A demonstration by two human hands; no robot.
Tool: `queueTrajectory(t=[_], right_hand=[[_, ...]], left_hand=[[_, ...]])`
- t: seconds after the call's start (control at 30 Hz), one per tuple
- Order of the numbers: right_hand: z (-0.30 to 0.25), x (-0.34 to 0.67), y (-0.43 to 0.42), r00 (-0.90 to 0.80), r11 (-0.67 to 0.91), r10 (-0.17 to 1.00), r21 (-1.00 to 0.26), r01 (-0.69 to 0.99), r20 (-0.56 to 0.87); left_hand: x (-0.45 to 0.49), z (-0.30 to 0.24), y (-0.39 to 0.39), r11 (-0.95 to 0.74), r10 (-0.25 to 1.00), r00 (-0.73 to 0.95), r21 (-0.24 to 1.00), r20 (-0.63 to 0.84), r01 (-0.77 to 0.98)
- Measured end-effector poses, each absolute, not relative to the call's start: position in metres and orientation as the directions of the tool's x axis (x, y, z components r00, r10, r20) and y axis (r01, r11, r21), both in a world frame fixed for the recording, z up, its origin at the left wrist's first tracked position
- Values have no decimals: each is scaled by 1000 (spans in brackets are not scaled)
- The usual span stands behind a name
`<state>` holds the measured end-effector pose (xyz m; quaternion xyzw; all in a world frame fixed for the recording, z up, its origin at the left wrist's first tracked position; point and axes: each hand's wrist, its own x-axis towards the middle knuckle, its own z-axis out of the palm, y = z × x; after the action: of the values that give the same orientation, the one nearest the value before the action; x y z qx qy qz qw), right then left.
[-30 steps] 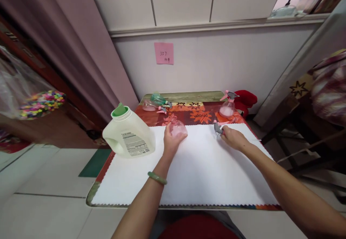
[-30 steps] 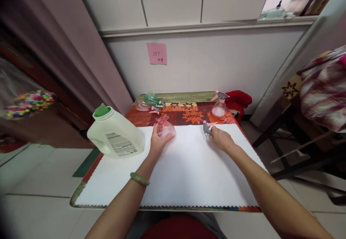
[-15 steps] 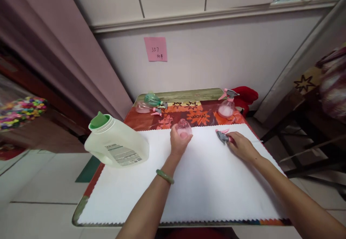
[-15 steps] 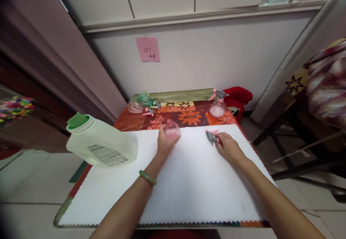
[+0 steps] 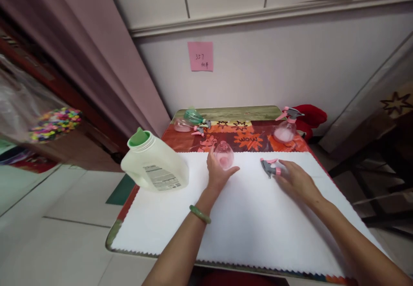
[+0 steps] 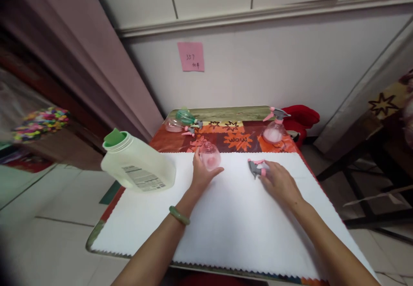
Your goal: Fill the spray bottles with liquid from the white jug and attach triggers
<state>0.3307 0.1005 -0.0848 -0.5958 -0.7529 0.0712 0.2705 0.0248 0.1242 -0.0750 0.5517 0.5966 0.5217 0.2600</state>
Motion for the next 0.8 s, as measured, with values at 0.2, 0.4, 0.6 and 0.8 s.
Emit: queueTrajectory(t=[0.2, 0.4, 0.6, 0.8], right_hand=[[-13, 258, 70, 15, 350, 840, -562, 749, 543], [20, 104, 63, -204, 465, 875, -879, 104, 439], [32, -17, 104, -287, 326, 912, -942, 75, 292], [39, -37, 121, -359, 373, 884, -914, 158, 299]], left_hand=[[-16, -47, 28, -316, 791, -288, 762, 541, 565], [-106, -14, -8, -221, 447, -703, 830, 553, 512], [-148, 1, -33, -183, 354, -832, 904, 428, 387], [-154, -12, -40, -179, 399, -890, 971, 220, 160]])
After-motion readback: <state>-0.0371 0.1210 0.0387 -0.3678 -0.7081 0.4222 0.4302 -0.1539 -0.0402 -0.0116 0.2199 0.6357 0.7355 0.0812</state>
